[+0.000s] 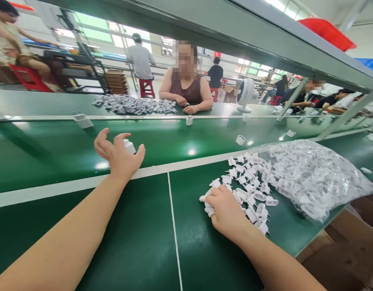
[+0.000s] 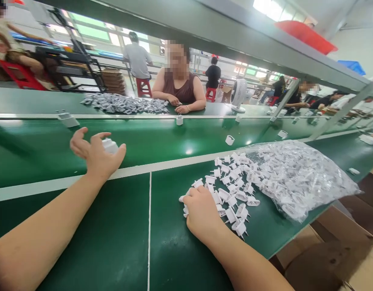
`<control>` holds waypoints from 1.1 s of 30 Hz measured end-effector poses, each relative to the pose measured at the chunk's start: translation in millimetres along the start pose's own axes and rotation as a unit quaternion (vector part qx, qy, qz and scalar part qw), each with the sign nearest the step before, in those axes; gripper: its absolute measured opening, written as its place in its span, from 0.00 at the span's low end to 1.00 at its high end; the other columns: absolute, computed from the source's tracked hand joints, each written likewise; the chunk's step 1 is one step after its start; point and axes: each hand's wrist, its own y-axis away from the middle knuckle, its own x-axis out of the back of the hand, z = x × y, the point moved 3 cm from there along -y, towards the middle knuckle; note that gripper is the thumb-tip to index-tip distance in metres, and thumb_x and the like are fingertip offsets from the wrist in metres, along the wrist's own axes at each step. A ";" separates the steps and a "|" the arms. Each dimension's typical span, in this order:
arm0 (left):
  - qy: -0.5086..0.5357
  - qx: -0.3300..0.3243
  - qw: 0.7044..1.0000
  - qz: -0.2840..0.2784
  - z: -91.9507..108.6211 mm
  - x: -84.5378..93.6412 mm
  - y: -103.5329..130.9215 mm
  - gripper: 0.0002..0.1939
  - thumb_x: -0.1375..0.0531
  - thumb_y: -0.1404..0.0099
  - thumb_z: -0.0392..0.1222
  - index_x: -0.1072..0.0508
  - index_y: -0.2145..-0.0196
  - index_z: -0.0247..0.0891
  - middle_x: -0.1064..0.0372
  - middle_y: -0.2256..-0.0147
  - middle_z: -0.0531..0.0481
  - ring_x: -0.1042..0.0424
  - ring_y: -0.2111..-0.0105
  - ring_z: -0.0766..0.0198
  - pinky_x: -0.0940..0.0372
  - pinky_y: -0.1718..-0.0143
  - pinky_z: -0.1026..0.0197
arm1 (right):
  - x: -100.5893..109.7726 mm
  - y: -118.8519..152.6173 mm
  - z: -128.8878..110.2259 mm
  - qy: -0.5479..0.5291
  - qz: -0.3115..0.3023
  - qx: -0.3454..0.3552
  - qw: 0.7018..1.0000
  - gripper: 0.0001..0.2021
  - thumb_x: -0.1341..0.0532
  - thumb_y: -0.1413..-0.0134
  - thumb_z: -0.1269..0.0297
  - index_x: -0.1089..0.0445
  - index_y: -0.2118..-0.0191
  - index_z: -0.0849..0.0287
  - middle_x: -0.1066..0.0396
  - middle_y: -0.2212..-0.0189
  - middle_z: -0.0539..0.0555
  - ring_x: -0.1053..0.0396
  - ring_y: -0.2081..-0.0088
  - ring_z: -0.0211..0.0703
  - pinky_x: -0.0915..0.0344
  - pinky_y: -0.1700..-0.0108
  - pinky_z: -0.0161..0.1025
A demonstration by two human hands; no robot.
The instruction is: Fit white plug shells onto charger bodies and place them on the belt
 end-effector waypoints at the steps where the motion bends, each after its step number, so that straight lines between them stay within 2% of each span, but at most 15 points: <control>1: 0.008 -0.008 1.000 0.007 5.4 0.9 -0.4 0.25 0.37 0.37 0.52 0.31 0.47 0.36 0.57 0.32 0.32 0.58 0.31 0.31 0.55 0.33 0.34 | -1.2 -1.7 -0.6 -0.011 -0.016 -0.011 1.000 0.21 0.38 0.56 0.83 0.21 0.57 0.57 0.27 0.64 0.57 0.33 0.58 0.52 0.32 0.58 0.46; 4: 0.043 -0.056 0.997 -0.011 21.7 -1.5 -2.2 0.20 0.38 0.38 0.49 0.29 0.52 0.36 0.46 0.36 0.31 0.51 0.33 0.35 0.52 0.33 0.34 | -0.7 -6.0 0.4 -0.056 -0.036 -0.047 0.997 0.21 0.40 0.50 0.83 0.22 0.53 0.58 0.27 0.60 0.57 0.33 0.54 0.50 0.32 0.55 0.44; 6: 0.070 -0.094 0.991 -0.060 30.7 -6.4 -1.2 0.15 0.41 0.36 0.47 0.28 0.55 0.38 0.35 0.42 0.35 0.41 0.37 0.41 0.45 0.35 0.37 | 4.1 -6.6 3.0 -0.094 -0.026 -0.064 0.993 0.19 0.39 0.45 0.80 0.23 0.50 0.59 0.27 0.58 0.57 0.33 0.52 0.49 0.32 0.51 0.42; 8: 0.087 -0.118 0.980 -0.133 37.1 -13.4 3.1 0.13 0.42 0.36 0.48 0.26 0.58 0.40 0.25 0.53 0.42 0.28 0.49 0.47 0.33 0.45 0.45 | 11.6 -5.4 6.5 -0.111 -0.009 -0.078 0.991 0.18 0.36 0.43 0.72 0.25 0.46 0.58 0.27 0.55 0.57 0.33 0.50 0.50 0.33 0.49 0.43; 9: 0.090 -0.129 0.972 -0.176 39.7 -17.4 6.7 0.13 0.42 0.36 0.49 0.25 0.59 0.41 0.23 0.59 0.45 0.25 0.56 0.51 0.29 0.53 0.50 | 15.3 -4.5 8.3 -0.104 -0.005 -0.086 0.991 0.19 0.34 0.43 0.68 0.25 0.45 0.58 0.27 0.53 0.58 0.33 0.49 0.52 0.34 0.49 0.44; 11: 0.090 -0.159 0.951 -0.249 44.7 -24.7 15.5 0.13 0.42 0.37 0.52 0.23 0.64 0.43 0.22 0.65 0.49 0.25 0.66 0.55 0.30 0.64 0.56 | 20.5 -3.1 11.2 -0.068 -0.015 -0.107 0.992 0.21 0.32 0.46 0.66 0.26 0.45 0.58 0.27 0.53 0.58 0.32 0.50 0.54 0.36 0.49 0.46; 14: 0.085 -0.211 0.926 -0.303 51.3 -31.9 27.7 0.15 0.44 0.38 0.54 0.25 0.71 0.43 0.23 0.67 0.49 0.25 0.64 0.55 0.31 0.63 0.57 | 21.2 -4.3 12.3 -0.033 -0.037 -0.128 0.991 0.16 0.36 0.50 0.74 0.23 0.53 0.59 0.25 0.60 0.56 0.29 0.57 0.50 0.39 0.58 0.42; 17: 0.073 -0.241 0.919 -0.303 52.9 -36.0 33.7 0.16 0.46 0.37 0.54 0.30 0.76 0.43 0.25 0.71 0.48 0.26 0.64 0.55 0.32 0.64 0.57 | 16.2 -8.5 10.2 -0.032 -0.032 -0.121 0.992 0.12 0.39 0.51 0.78 0.24 0.62 0.58 0.26 0.64 0.53 0.29 0.63 0.44 0.45 0.66 0.38; 22: 0.051 -0.249 0.924 -0.284 46.0 -42.5 36.1 0.20 0.49 0.33 0.56 0.37 0.79 0.44 0.29 0.74 0.48 0.29 0.68 0.55 0.35 0.66 0.55 | 6.4 -10.2 4.3 -0.047 -0.005 -0.084 0.995 0.09 0.41 0.50 0.79 0.30 0.69 0.58 0.29 0.66 0.51 0.31 0.63 0.41 0.47 0.67 0.36; 27: 0.020 -0.244 0.934 -0.259 42.8 -46.6 38.0 0.19 0.50 0.31 0.55 0.35 0.75 0.43 0.27 0.70 0.45 0.29 0.64 0.52 0.34 0.63 0.54 | 1.0 -4.1 -9.3 -0.098 0.032 0.001 0.995 0.09 0.40 0.50 0.80 0.31 0.67 0.58 0.29 0.64 0.52 0.32 0.59 0.43 0.43 0.65 0.36; 33: -0.017 -0.276 0.928 -0.250 48.8 -47.8 42.1 0.15 0.50 0.32 0.49 0.30 0.72 0.43 0.23 0.65 0.43 0.26 0.60 0.49 0.36 0.55 0.49 | 1.2 2.1 -19.2 -0.091 -0.012 0.036 0.995 0.06 0.38 0.51 0.74 0.31 0.68 0.57 0.30 0.66 0.52 0.33 0.62 0.44 0.47 0.70 0.38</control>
